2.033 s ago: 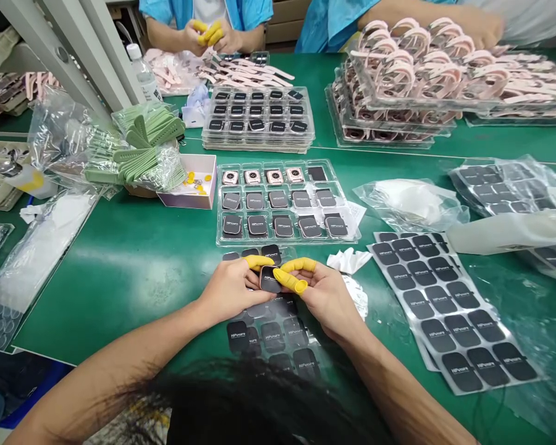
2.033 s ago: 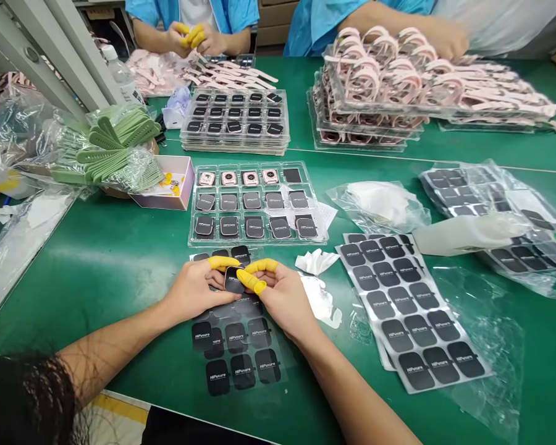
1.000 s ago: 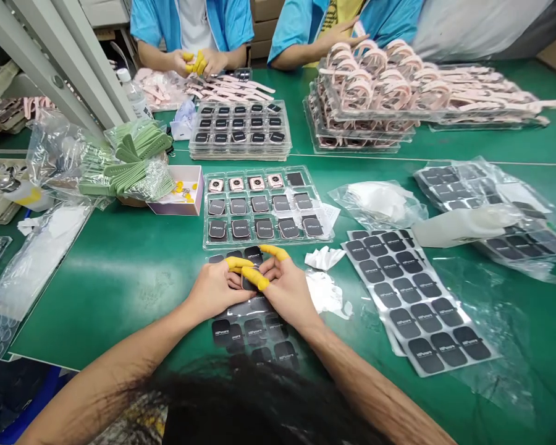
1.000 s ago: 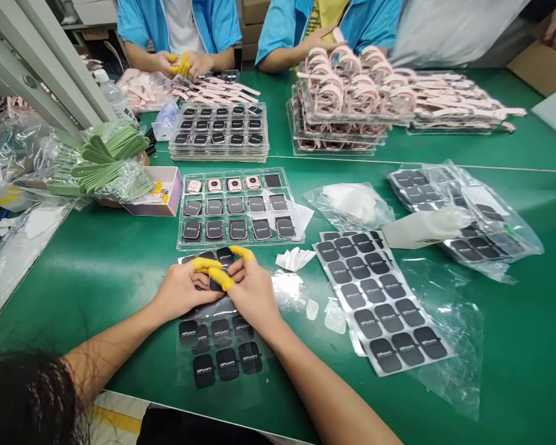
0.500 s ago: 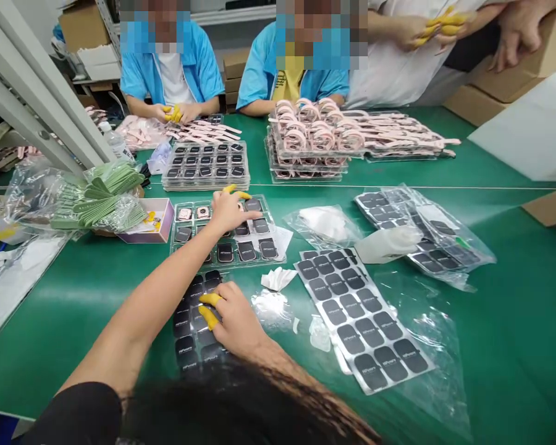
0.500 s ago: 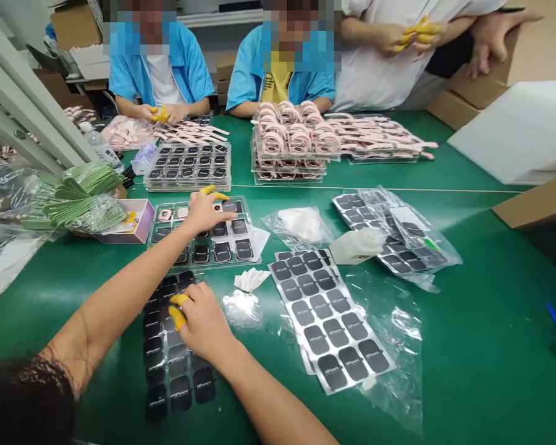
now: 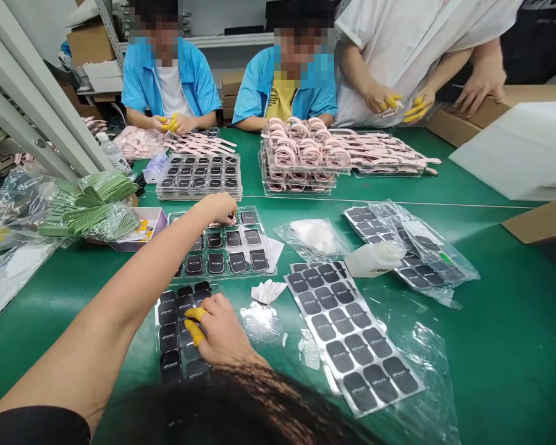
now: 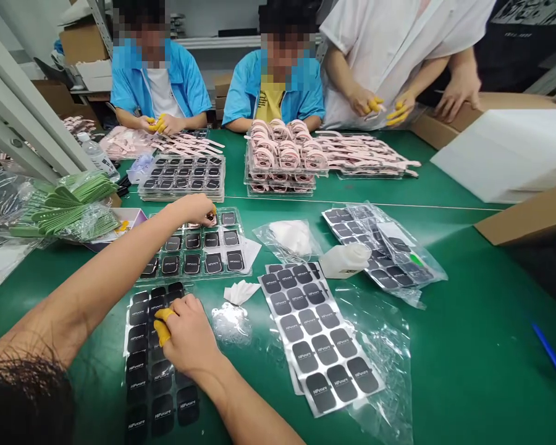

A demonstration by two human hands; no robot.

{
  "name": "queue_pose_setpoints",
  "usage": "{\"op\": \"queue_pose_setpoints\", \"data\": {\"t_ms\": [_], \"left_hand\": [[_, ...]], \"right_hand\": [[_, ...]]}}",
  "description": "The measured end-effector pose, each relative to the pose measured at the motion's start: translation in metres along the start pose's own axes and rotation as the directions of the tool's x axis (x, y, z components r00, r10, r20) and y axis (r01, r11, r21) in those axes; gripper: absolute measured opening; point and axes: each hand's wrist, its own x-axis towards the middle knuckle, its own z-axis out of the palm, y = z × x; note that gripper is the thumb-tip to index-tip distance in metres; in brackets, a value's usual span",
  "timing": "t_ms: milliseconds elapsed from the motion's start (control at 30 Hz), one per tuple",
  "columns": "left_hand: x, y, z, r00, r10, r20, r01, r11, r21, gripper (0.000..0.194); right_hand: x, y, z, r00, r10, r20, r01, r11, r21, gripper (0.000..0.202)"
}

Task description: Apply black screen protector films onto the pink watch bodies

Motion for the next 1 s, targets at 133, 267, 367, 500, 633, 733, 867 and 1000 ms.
{"op": "queue_pose_setpoints", "data": {"t_ms": [133,267,367,500,633,733,867,1000], "left_hand": [[-0.001,0.011,0.001,0.999,0.031,-0.032,-0.032,0.999,-0.026,0.009],[-0.042,0.025,0.013,0.984,0.004,-0.176,-0.022,0.995,-0.099,0.021],[-0.112,0.038,0.039,0.936,-0.085,-0.34,-0.009,0.964,-0.266,0.037],[-0.218,0.043,0.085,0.968,-0.19,-0.164,-0.098,0.317,-0.943,0.044],[-0.266,0.035,0.105,0.992,-0.043,0.117,0.118,0.007,-0.993,0.053],[-0.268,0.032,0.108,0.982,0.059,0.178,0.181,-0.054,-0.982,0.057],[-0.266,0.033,0.114,0.978,0.072,0.195,0.203,-0.12,-0.972,0.066],[-0.263,0.033,0.119,0.985,-0.16,0.056,0.025,-0.189,-0.982,0.073]], "right_hand": [[0.003,-0.005,-0.007,1.0,0.012,-0.007,-0.012,0.999,0.048,0.013],[0.005,-0.012,-0.022,0.992,0.009,-0.127,0.004,0.995,0.102,0.03],[0.004,-0.013,-0.042,0.915,-0.008,-0.404,0.016,1.0,0.017,0.049],[0.005,-0.008,-0.072,0.95,-0.103,-0.294,0.084,0.993,-0.079,0.058],[0.008,-0.006,-0.076,0.981,-0.194,-0.011,0.193,0.98,-0.052,0.058],[0.012,-0.015,-0.07,0.985,-0.17,-0.02,0.171,0.984,0.041,0.041],[0.01,-0.036,-0.085,0.993,0.036,-0.109,-0.011,0.975,0.221,0.015],[-0.014,-0.035,-0.121,0.87,0.492,0.023,-0.478,0.834,0.276,0.017]]}}
